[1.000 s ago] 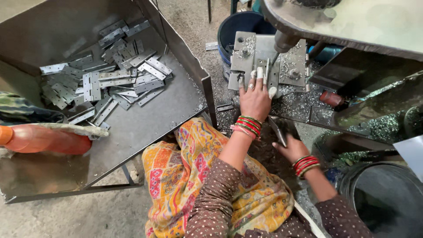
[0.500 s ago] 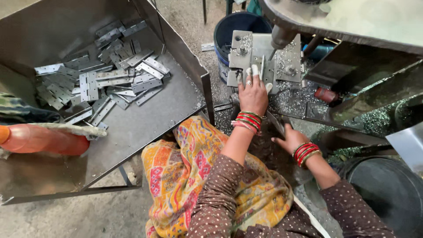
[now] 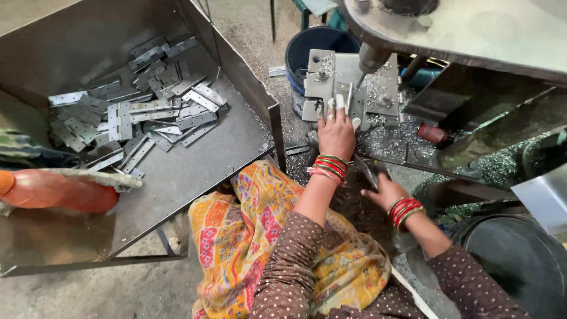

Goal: The person repeatedly picks up small metal brackets from a metal bin, places them under a drill press, and operates the machine to drill holes. After drilling, the person removes the bracket and places it back into the bin. The process is repeated continuously throughout the clip.

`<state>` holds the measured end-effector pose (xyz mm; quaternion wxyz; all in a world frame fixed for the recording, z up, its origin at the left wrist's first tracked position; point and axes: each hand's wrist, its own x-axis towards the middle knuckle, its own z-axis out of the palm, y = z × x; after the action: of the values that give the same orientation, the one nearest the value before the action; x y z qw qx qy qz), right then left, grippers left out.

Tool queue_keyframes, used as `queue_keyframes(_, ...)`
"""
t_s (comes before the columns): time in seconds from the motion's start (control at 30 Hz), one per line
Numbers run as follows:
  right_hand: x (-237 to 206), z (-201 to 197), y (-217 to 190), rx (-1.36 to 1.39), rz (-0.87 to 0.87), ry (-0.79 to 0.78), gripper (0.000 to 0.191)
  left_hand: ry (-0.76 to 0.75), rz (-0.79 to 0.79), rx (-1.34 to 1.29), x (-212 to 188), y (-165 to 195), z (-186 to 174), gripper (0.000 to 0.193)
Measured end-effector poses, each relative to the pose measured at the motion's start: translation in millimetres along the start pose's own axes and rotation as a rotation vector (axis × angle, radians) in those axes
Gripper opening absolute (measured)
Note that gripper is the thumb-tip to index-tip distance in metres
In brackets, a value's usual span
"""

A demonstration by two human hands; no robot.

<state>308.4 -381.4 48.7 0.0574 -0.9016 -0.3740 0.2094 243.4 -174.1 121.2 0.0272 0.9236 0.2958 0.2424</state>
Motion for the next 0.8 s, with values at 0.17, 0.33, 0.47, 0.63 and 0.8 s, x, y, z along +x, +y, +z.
queue_keyframes(0.17,-9,4,-7,0.114,-0.07,0.126,0.057,-0.014,-0.026,-0.019,0,1,0,0.034)
queue_keyframes(0.33,-20,44,-15,0.111,-0.075,0.253,0.049,0.029,-0.032,-0.032,2,1,-1,0.032)
queue_keyframes(0.47,-22,44,-14,0.155,0.011,0.147,0.063,-0.005,0.007,-0.04,-9,-2,-5,0.032)
queue_keyframes(0.63,-7,2,0,0.218,-0.113,0.048,0.077,0.117,0.034,0.027,-6,-4,3,0.035)
queue_keyframes(0.8,-6,-1,1,0.115,0.004,-0.005,0.071,0.005,-0.014,0.086,19,2,20,0.034)
